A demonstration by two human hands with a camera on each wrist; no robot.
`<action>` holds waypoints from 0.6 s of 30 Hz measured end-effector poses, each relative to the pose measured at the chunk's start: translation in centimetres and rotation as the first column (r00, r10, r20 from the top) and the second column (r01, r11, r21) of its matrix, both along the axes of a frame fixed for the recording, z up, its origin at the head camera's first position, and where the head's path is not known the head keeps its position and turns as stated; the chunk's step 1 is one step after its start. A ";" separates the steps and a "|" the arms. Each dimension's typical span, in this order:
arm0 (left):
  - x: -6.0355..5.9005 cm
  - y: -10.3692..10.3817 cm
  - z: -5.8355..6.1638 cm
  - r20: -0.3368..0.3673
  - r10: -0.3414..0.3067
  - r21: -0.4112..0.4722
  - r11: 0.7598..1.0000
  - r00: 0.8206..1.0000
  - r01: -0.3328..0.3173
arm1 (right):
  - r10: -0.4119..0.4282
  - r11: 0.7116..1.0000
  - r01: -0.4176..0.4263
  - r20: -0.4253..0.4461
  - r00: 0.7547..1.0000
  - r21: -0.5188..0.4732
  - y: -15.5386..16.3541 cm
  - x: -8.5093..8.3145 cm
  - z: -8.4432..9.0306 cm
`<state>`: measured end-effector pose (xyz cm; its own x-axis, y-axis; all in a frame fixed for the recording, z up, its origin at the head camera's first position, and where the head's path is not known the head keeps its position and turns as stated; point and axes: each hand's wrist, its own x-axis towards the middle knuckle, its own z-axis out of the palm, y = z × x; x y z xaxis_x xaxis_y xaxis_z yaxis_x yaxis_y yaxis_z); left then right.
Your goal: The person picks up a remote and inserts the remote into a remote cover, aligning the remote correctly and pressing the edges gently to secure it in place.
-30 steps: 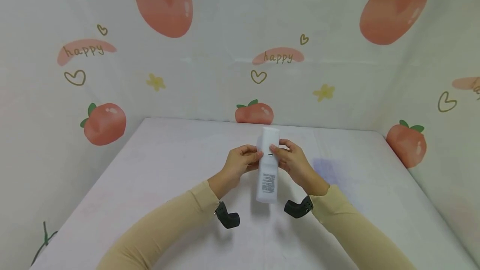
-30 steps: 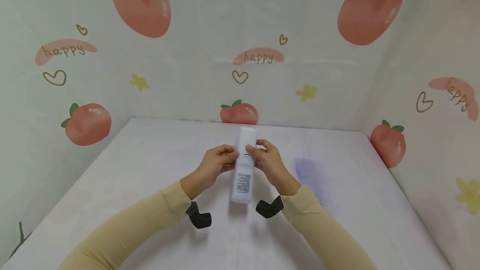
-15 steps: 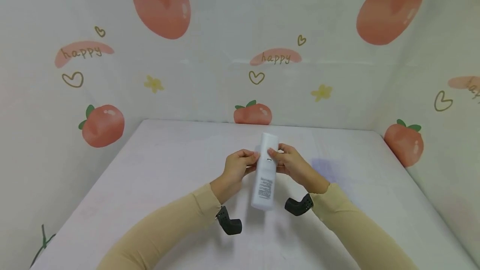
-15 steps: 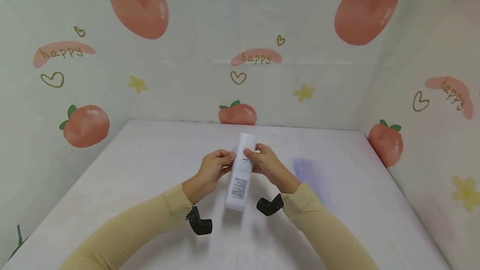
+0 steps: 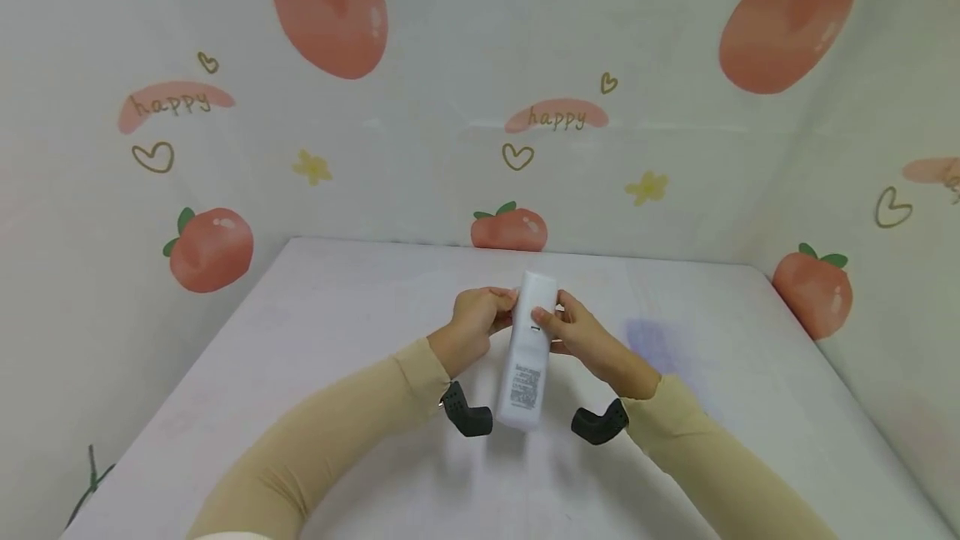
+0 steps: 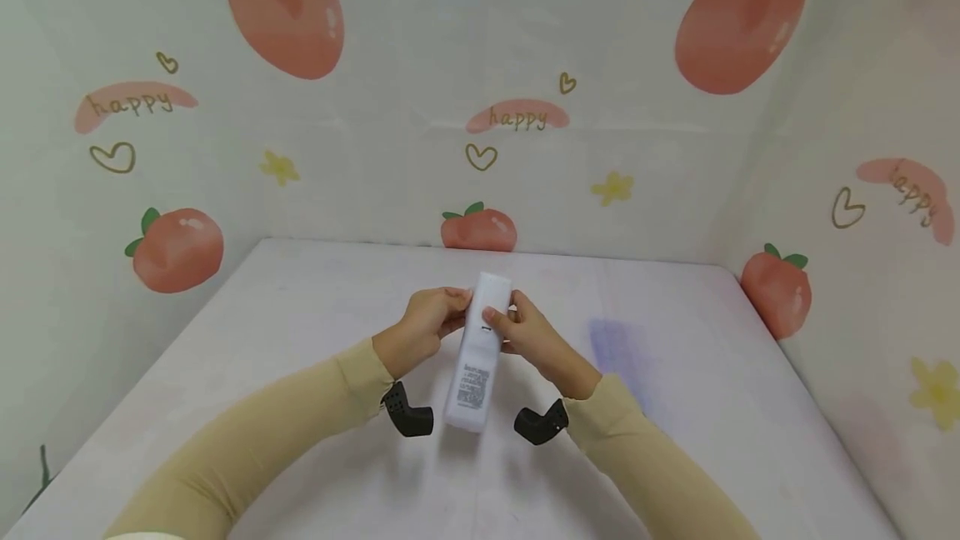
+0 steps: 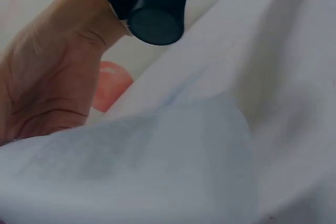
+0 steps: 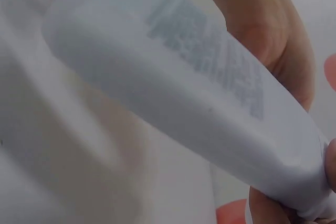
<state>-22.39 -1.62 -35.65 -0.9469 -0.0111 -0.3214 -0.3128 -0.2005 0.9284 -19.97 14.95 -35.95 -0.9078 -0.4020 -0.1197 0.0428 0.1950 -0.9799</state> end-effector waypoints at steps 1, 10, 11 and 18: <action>-0.1 0.0 0.0 0.001 -0.002 -0.003 1.000 1.000 0.003 | -0.004 1.000 0.004 -0.004 1.000 0.002 -0.1 0.1 0.0; -0.5 0.2 0.0 -0.001 -0.054 -0.063 0.997 0.999 0.053 | -0.013 1.000 0.013 -0.013 1.000 -0.003 0.3 -0.3 0.1; -0.4 0.3 -0.1 0.003 -0.061 -0.053 0.997 0.998 0.061 | -0.022 1.000 0.022 -0.020 1.000 0.002 0.4 -0.4 0.2; 0.6 0.3 -1.0 -0.108 -0.123 -0.071 0.991 0.987 0.116 | -0.109 0.994 0.109 0.012 0.994 0.019 0.4 -1.0 0.7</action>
